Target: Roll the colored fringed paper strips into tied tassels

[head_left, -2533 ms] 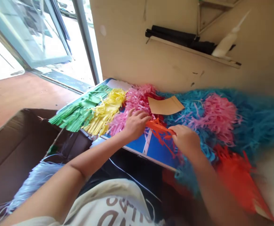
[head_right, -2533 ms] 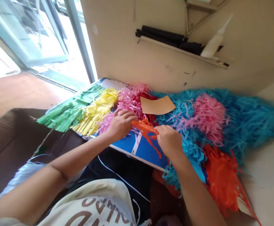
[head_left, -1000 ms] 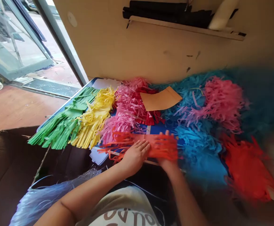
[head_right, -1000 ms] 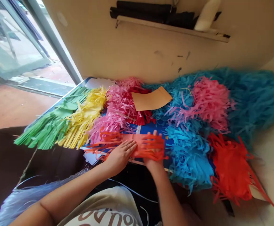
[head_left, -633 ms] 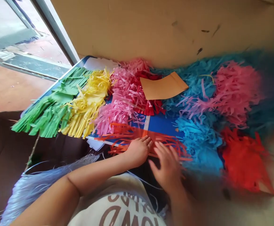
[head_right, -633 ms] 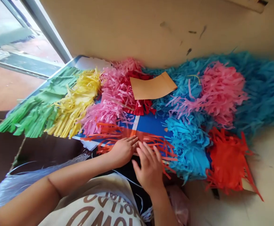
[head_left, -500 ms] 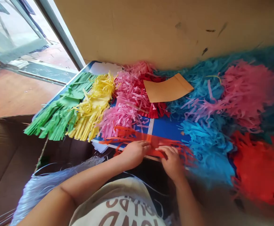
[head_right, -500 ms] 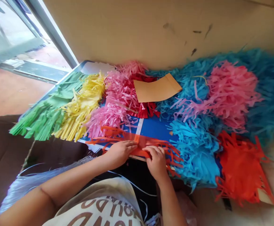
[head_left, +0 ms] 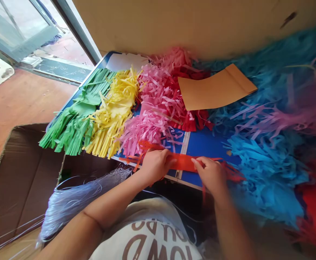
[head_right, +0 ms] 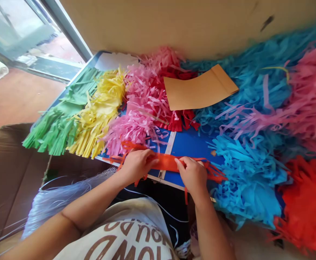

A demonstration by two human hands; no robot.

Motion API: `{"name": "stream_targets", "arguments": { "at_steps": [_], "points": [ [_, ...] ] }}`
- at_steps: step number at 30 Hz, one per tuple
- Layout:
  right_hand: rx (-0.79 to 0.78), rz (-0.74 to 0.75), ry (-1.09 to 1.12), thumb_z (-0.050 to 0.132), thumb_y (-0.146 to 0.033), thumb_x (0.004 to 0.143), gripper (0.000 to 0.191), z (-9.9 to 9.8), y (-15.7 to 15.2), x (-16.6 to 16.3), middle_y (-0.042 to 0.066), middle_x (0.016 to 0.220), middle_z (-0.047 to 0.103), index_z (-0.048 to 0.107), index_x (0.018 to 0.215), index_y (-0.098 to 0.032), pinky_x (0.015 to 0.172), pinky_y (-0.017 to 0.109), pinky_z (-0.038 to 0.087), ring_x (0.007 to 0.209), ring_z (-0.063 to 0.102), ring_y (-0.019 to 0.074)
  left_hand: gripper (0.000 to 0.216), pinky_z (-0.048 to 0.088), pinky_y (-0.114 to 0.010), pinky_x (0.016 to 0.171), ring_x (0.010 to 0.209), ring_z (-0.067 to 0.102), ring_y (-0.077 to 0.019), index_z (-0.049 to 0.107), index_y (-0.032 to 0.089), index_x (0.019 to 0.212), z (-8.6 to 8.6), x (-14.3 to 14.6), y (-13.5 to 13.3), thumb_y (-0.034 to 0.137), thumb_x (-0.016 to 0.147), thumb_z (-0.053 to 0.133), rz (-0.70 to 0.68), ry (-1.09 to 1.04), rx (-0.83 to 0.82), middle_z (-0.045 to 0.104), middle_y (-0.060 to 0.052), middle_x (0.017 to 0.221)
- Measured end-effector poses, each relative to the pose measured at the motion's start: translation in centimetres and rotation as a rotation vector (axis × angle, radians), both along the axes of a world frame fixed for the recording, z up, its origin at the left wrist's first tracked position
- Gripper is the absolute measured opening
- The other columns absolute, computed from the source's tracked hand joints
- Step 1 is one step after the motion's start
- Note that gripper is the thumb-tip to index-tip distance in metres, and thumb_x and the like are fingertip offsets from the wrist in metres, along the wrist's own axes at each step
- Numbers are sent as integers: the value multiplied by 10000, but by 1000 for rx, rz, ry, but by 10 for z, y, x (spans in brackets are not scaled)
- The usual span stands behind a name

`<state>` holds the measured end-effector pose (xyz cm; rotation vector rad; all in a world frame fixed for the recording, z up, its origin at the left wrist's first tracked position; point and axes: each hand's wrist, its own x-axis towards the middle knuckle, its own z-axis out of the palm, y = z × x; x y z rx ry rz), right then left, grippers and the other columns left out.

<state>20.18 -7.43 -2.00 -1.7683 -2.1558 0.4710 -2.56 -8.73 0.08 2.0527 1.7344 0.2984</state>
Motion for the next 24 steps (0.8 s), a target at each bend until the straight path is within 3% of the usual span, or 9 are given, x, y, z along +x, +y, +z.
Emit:
{"name": "stream_targets", "arguments": {
  "at_steps": [6, 17, 24],
  "points": [
    [47, -33, -23, 494, -496, 936, 398, -2, -3, 2, 41, 696, 707, 685, 716, -224, 660, 293, 365, 642, 584, 191, 203, 462, -273, 672, 754, 695, -201, 676, 185, 913, -5, 0, 4, 307, 919, 513, 8, 44, -34, 738, -56, 798],
    [-60, -137, -23, 516, -554, 892, 408, -5, 0, 2, 29, 669, 697, 687, 692, -242, 636, 305, 326, 653, 555, 206, 163, 371, -269, 574, 683, 657, -188, 619, 183, 819, -5, 2, 9, 286, 884, 510, 28, 132, -67, 695, -41, 736],
    [-49, -157, -42, 534, -585, 893, 404, -12, 2, 6, 30, 643, 675, 656, 735, -233, 613, 308, 310, 621, 555, 208, 127, 379, -297, 595, 693, 620, -187, 604, 192, 861, -11, 2, 5, 298, 898, 547, 6, 161, 46, 680, -27, 759]
  ]
}}
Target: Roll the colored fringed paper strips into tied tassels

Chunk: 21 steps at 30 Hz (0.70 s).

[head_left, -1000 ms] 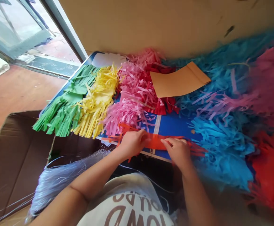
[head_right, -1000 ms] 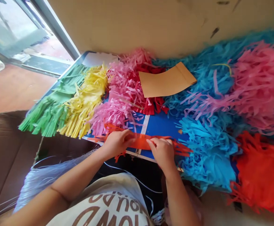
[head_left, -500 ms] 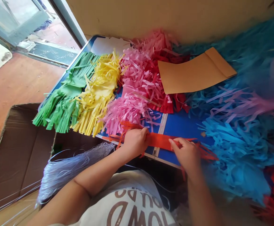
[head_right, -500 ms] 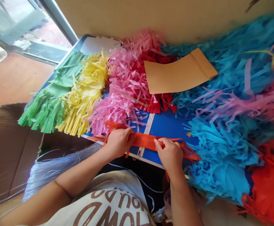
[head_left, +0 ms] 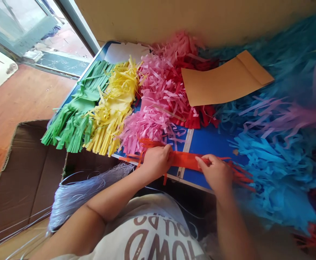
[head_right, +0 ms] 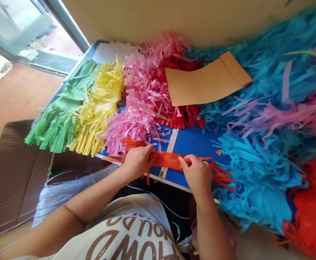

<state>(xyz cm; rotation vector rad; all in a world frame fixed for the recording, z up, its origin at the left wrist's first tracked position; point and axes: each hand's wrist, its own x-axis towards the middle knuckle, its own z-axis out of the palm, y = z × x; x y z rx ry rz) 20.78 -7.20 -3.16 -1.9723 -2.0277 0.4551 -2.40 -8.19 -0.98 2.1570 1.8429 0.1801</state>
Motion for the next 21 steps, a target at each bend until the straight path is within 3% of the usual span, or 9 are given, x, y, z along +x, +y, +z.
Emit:
{"name": "stream_targets", "arguments": {
  "at_steps": [3, 5, 8, 10, 15, 18, 21],
  "points": [
    [275, -32, -145, 585, -541, 890, 365, 5, -4, -3, 85, 780, 710, 671, 928, -189, 667, 342, 331, 706, 595, 246, 120, 417, -346, 755, 907, 614, -229, 618, 186, 951, -1, -3, 0, 272, 933, 535, -93, 42, 264, 693, -74, 996],
    [499, 52, -226, 627, -409, 900, 264, 12, -11, -7, 116, 924, 724, 667, 1017, -176, 742, 372, 344, 812, 619, 261, 155, 392, -373, 846, 1048, 579, -243, 629, 211, 1024, 1, -6, 2, 244, 970, 488, -311, 49, 410, 671, -73, 1140],
    [558, 400, -187, 600, -190, 918, 83, 19, -22, -9, 62, 893, 730, 669, 963, -200, 802, 360, 348, 834, 630, 204, 215, 367, -361, 838, 967, 584, -205, 648, 209, 963, 5, -12, 7, 213, 998, 436, -692, 52, 402, 685, -49, 1001],
    [505, 515, -143, 571, -137, 920, 116, 21, -27, -5, 31, 830, 725, 667, 920, -202, 803, 350, 347, 811, 629, 180, 224, 363, -361, 834, 842, 580, -185, 648, 185, 891, 9, -15, 7, 185, 985, 444, -800, 72, 334, 662, -40, 865],
    [395, 655, -110, 579, -148, 866, 200, 19, -24, -1, 78, 1048, 725, 672, 1042, -170, 877, 376, 347, 975, 627, 224, 166, 335, -472, 939, 794, 567, -217, 655, 146, 924, 17, -7, -2, 252, 882, 536, -730, 145, 246, 634, -77, 894],
    [398, 658, -117, 563, -139, 860, 107, 17, -9, -4, 61, 863, 725, 660, 822, -165, 776, 356, 334, 794, 622, 196, 267, 311, -550, 960, 797, 568, -247, 653, 120, 953, 17, 3, -5, 341, 853, 542, -599, 188, 220, 633, -94, 895],
    [333, 590, -4, 565, -121, 835, 127, 20, 2, -1, 11, 777, 714, 623, 743, -184, 734, 327, 329, 697, 600, 156, 269, 299, -576, 973, 816, 570, -259, 649, 125, 926, 14, 9, -3, 355, 841, 541, -532, 189, 219, 635, -94, 879]
  ]
}}
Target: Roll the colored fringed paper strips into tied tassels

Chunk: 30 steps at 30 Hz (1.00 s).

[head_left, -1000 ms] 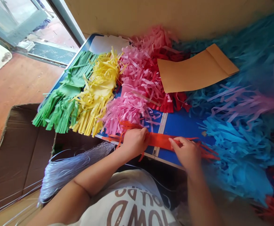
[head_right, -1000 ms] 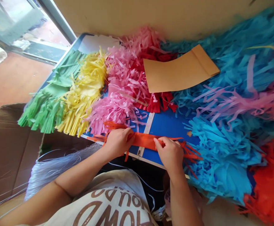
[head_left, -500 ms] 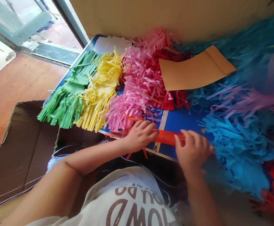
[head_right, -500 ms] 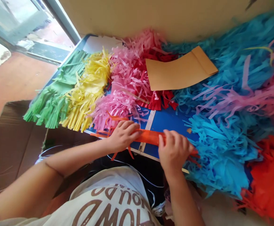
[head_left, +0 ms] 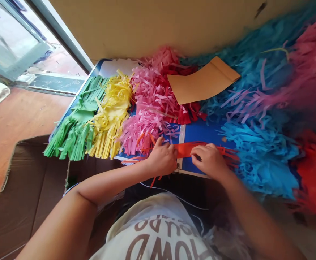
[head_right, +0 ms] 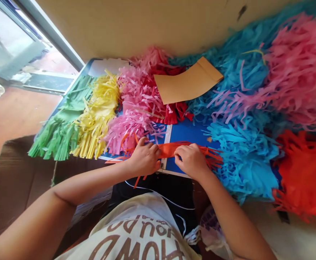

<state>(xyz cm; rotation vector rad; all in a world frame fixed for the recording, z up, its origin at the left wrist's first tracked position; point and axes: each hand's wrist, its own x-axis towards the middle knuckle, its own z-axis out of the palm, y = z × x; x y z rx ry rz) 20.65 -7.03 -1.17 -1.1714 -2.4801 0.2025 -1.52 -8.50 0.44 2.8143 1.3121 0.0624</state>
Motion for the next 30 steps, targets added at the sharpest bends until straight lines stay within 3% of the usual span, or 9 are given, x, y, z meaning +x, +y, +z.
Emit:
{"name": "stream_targets", "arguments": {
  "at_steps": [2, 5, 9, 12, 16, 20, 22, 25, 30],
  "points": [
    [-39, 0, 2, 574, -129, 827, 93, 5, 1, 1, 10, 843, 726, 641, 808, -189, 751, 327, 328, 746, 615, 160, 212, 318, -565, 950, 810, 569, -256, 643, 123, 922, -1, -1, 2, 281, 830, 536, 3, -2, 10, 631, -96, 867],
    [-2, 90, -200, 587, -156, 835, 119, 12, -1, -2, 65, 926, 718, 664, 926, -162, 781, 362, 303, 841, 615, 205, 159, 342, -536, 922, 805, 575, -253, 635, 120, 912, -2, -6, 4, 166, 830, 506, -10, -3, 34, 626, -98, 848],
    [69, 166, -396, 561, -137, 854, 120, 15, 4, -9, 82, 780, 672, 644, 769, -148, 734, 374, 258, 742, 564, 203, 173, 315, -556, 983, 766, 593, -236, 632, 133, 912, -1, -9, 3, 103, 849, 473, -13, 16, 80, 636, -73, 815],
    [33, 149, -284, 615, -198, 834, 60, 12, 9, -11, 67, 813, 684, 654, 824, -153, 728, 366, 253, 770, 568, 202, 165, 238, -587, 1076, 671, 589, -193, 625, 154, 855, -1, -10, 0, 92, 860, 473, 25, -1, 109, 630, -22, 725],
    [93, 107, -163, 595, -233, 887, 153, 1, 8, -10, 75, 919, 701, 664, 997, -153, 746, 365, 263, 843, 573, 208, 194, 200, -566, 1136, 668, 606, -159, 625, 177, 787, -3, -20, -3, 126, 892, 469, 27, -76, 104, 654, 3, 715],
    [102, 98, -57, 545, -162, 921, 140, -5, 1, -3, 37, 860, 704, 664, 850, -179, 764, 350, 280, 820, 578, 173, 201, 218, -528, 1152, 814, 646, -170, 648, 189, 876, -4, -33, -4, 168, 931, 455, -13, -172, 7, 706, -13, 851],
    [81, 60, -23, 558, -183, 917, 139, -2, -6, -1, 28, 850, 707, 648, 811, -181, 781, 351, 291, 812, 586, 166, 177, 234, -536, 1141, 896, 642, -201, 654, 195, 988, -3, -31, -5, 276, 942, 504, 5, -192, -9, 717, -32, 935],
    [98, -6, -20, 561, -190, 914, 160, 4, -18, -4, 22, 800, 710, 628, 770, -178, 784, 362, 297, 765, 596, 155, 324, 259, -572, 1107, 918, 616, -247, 645, 197, 1090, -5, -17, -9, 455, 900, 588, 95, -163, 40, 710, -64, 965],
    [227, -22, -12, 639, -179, 904, 45, 7, -29, -5, 5, 953, 758, 673, 922, -201, 854, 380, 316, 944, 652, 190, 164, 241, -522, 1115, 917, 591, -205, 637, 215, 856, -14, -3, -12, 210, 952, 504, 125, -144, 187, 677, -10, 838]
  ]
}}
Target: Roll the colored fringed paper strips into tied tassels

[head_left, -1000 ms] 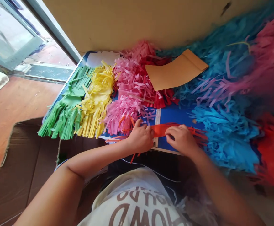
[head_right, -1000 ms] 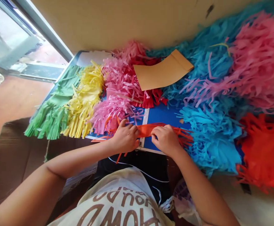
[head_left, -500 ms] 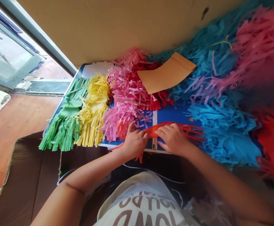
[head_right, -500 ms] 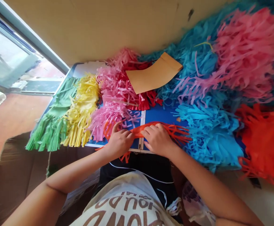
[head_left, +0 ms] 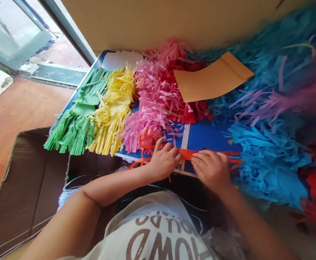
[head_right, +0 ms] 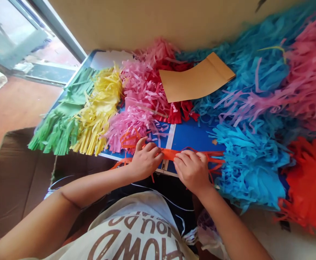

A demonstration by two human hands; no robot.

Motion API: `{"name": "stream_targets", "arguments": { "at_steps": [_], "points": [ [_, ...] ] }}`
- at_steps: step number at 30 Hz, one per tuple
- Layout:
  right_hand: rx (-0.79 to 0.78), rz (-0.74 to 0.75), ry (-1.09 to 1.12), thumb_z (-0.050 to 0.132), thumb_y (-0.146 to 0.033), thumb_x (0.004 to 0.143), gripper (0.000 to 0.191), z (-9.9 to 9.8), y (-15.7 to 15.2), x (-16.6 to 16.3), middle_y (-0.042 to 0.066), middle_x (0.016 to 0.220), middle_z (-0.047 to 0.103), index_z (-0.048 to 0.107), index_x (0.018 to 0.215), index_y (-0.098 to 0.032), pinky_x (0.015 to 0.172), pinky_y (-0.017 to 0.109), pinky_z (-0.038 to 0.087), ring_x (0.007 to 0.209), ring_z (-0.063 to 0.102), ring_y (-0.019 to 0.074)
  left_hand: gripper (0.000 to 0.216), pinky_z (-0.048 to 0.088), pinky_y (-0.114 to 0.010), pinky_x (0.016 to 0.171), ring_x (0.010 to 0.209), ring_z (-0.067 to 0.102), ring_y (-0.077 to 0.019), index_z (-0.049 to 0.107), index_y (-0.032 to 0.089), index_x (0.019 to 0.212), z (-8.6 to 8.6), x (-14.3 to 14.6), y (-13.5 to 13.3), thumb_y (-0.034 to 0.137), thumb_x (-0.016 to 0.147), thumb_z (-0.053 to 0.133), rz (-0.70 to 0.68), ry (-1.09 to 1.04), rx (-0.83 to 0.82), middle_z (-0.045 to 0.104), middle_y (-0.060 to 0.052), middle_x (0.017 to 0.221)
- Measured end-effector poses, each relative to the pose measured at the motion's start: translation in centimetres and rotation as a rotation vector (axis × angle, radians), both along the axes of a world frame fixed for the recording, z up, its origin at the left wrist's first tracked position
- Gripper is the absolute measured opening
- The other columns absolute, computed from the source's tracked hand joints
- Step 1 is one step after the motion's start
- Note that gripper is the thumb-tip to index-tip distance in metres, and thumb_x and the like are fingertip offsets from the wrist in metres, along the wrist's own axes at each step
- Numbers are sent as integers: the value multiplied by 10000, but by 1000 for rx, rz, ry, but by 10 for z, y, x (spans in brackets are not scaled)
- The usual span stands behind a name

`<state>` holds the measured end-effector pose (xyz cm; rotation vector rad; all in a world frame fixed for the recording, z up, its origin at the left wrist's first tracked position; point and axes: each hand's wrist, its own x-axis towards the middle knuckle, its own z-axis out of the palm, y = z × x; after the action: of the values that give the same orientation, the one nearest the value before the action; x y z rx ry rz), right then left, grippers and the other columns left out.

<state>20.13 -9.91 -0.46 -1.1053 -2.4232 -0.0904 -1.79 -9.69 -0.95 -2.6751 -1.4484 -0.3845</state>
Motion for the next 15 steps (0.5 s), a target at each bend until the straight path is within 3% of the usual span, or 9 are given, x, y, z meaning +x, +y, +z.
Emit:
{"name": "stream_targets", "arguments": {
  "at_steps": [7, 11, 15],
  "points": [
    [69, -19, 44, 702, -161, 861, 89, -9, -12, 4, -15, 930, 770, 668, 932, -202, 860, 368, 342, 939, 680, 187, 167, 237, -503, 1135, 1002, 578, -193, 655, 228, 929, 3, -19, -7, 207, 970, 495, -23, 11, -4, 703, 0, 953],
    [-8, 31, 58, 660, -144, 883, 62, -15, -14, 7, 4, 962, 769, 664, 922, -193, 862, 356, 341, 948, 692, 169, 214, 262, -488, 1130, 939, 601, -177, 680, 216, 943, 1, -25, -6, 179, 971, 471, -88, 4, -113, 710, -7, 895],
    [-47, 35, 83, 640, -142, 894, 53, -19, -14, 12, 10, 954, 769, 662, 914, -186, 845, 347, 348, 875, 707, 151, 244, 317, -445, 1087, 978, 614, -180, 687, 223, 1080, -1, -43, -4, 221, 967, 471, -79, -105, -211, 725, -30, 1043]
  ]
}}
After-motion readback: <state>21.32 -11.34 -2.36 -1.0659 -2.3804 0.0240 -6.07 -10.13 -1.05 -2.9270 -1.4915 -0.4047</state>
